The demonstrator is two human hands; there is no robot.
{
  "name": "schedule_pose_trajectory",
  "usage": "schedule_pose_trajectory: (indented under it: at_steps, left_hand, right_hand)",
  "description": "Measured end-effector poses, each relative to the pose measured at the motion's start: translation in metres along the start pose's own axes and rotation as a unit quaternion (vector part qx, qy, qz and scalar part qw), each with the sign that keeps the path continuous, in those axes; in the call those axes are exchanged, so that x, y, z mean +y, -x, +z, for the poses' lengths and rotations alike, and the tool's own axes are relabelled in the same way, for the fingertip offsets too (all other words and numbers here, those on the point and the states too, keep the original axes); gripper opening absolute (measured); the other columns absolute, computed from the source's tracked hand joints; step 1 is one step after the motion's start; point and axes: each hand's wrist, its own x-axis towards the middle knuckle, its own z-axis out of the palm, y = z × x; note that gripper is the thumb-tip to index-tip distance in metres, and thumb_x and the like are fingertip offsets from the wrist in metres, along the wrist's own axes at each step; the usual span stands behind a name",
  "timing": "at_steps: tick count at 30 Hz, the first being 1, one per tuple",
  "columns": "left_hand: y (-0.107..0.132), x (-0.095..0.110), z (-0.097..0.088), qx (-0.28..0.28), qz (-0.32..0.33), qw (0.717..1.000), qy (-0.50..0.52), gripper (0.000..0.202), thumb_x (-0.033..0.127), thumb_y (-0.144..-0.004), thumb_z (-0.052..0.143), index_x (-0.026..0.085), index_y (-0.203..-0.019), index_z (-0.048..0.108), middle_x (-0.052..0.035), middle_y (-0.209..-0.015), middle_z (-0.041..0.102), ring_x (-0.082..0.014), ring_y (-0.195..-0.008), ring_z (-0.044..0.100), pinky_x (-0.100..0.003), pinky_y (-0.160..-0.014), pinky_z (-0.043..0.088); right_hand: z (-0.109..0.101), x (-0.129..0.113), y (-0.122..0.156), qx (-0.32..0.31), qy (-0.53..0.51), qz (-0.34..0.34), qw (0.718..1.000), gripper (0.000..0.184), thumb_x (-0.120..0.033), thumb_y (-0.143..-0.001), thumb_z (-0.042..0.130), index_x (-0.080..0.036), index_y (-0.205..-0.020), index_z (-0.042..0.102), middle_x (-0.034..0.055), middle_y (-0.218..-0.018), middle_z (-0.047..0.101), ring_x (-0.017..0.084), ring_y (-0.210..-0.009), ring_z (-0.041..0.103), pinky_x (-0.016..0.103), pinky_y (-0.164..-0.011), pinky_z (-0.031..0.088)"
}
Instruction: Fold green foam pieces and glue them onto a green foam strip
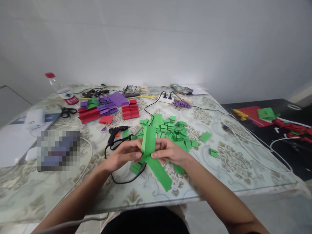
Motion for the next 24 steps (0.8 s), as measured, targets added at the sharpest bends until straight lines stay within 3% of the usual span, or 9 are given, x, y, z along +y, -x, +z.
schedule_pose_trajectory:
  at_steps: [4,7,12,16,20,24]
  left_hand:
    - [0.0,-0.007,-0.001,-0.014,-0.021,0.999,0.03,0.025,0.037,-0.085,0.079,0.016,-0.082,0.068,-0.0004,-0.071,0.052,-0.0092,-0.057,0.043,-0.023,-0.051,0.034]
    - [-0.001,-0.006,0.001,-0.018,-0.002,1.0,0.025,0.023,0.034,-0.087,0.078,0.014,-0.08,0.068,0.0003,-0.075,0.051,-0.0078,-0.06,0.042,-0.021,-0.054,0.032]
    - [-0.002,0.006,0.006,-0.018,0.04,0.999,-0.027,0.014,0.027,-0.089,0.077,0.014,-0.084,0.073,-0.0026,-0.084,0.057,-0.0129,-0.077,0.053,-0.024,-0.071,0.042]
    - [0.0,0.013,0.008,-0.03,0.067,0.996,-0.055,0.008,0.022,-0.091,0.074,0.016,-0.095,0.078,-0.004,-0.089,0.058,-0.0142,-0.081,0.055,-0.026,-0.073,0.044]
    - [0.001,0.014,0.007,-0.035,0.076,0.991,-0.107,0.009,0.02,-0.091,0.074,0.017,-0.099,0.077,-0.005,-0.09,0.059,-0.016,-0.084,0.056,-0.027,-0.074,0.045]
    - [0.001,0.012,0.005,-0.04,0.086,0.982,-0.162,0.013,0.021,-0.088,0.077,0.018,-0.101,0.076,-0.0045,-0.092,0.06,-0.0153,-0.083,0.057,-0.027,-0.074,0.045]
  right_hand:
    - [-0.001,0.012,-0.006,-0.062,-0.097,0.016,0.993,0.027,-0.025,-0.071,0.087,-0.014,-0.09,0.071,-0.0041,-0.065,0.065,0.005,-0.041,0.046,0.017,-0.037,0.039]
    - [-0.001,0.019,-0.009,-0.09,-0.111,0.003,0.99,0.023,-0.023,-0.073,0.086,-0.012,-0.087,0.071,-0.0035,-0.064,0.065,0.006,-0.045,0.049,0.016,-0.042,0.042]
    - [0.002,0.016,-0.008,-0.051,-0.086,-0.025,0.995,0.031,-0.022,-0.073,0.088,-0.015,-0.099,0.073,-0.0004,-0.079,0.071,0.009,-0.065,0.059,0.018,-0.06,0.047]
    - [0.004,0.012,-0.005,-0.003,-0.081,-0.034,0.996,0.032,-0.021,-0.071,0.089,-0.017,-0.097,0.071,-0.001,-0.083,0.071,0.011,-0.077,0.065,0.021,-0.074,0.049]
    - [0.005,0.008,-0.004,0.022,-0.052,-0.032,0.998,0.035,-0.021,-0.069,0.089,-0.017,-0.099,0.07,0.0002,-0.088,0.072,0.014,-0.083,0.067,0.023,-0.078,0.05]
    - [0.006,0.004,-0.004,0.004,-0.024,-0.052,0.998,0.032,-0.024,-0.072,0.088,-0.017,-0.097,0.069,0.0017,-0.09,0.074,0.017,-0.086,0.07,0.026,-0.08,0.051]
